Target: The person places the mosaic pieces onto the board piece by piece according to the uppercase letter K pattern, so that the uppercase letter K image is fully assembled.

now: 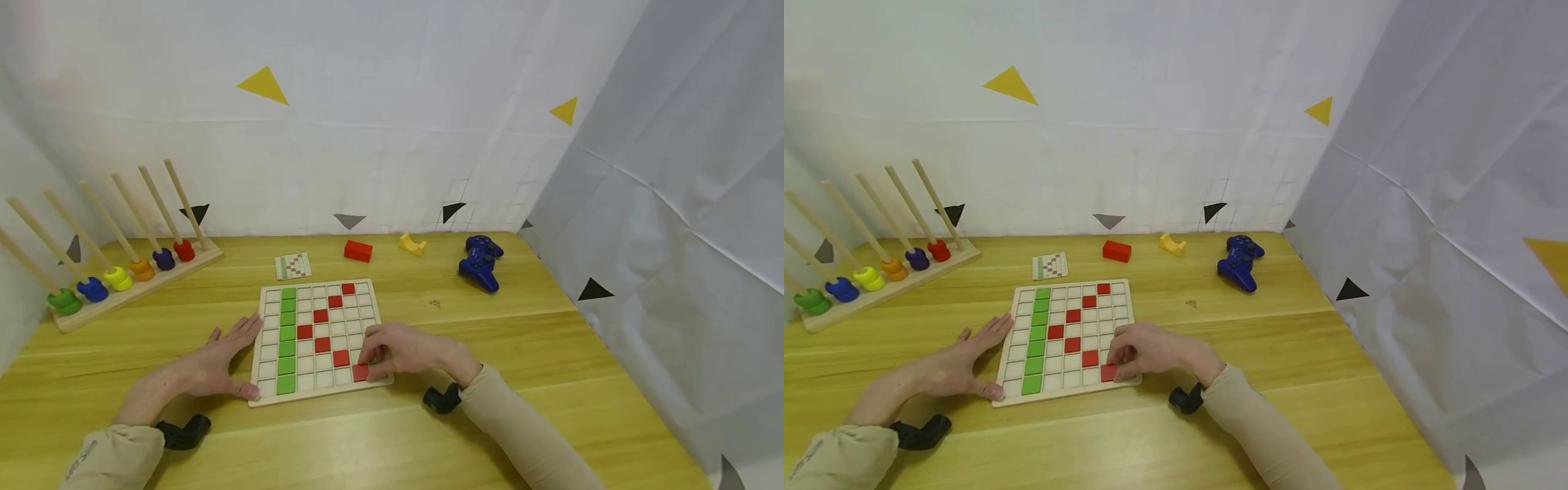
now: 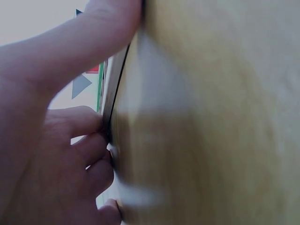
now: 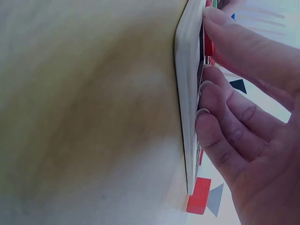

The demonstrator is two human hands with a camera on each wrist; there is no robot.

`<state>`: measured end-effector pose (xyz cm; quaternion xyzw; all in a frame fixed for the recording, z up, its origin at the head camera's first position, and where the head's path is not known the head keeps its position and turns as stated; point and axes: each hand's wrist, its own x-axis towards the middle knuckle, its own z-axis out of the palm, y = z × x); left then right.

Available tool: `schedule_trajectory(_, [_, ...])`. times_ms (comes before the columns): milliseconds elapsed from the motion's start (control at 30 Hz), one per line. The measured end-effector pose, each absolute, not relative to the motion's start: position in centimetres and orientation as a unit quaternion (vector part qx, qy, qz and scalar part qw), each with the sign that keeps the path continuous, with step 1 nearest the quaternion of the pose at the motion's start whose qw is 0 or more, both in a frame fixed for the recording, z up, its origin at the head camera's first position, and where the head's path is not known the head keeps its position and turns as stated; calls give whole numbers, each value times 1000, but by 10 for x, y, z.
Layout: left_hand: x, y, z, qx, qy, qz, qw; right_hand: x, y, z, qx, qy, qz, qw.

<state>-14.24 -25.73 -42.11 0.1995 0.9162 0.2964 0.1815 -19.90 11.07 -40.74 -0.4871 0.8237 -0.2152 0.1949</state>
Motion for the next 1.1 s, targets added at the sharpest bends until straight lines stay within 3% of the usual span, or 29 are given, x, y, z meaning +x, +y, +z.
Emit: schedule_trajectory(1100, [-145, -258, -419, 203, 917, 294, 177, -202, 110, -405, -499, 820, -224, 167])
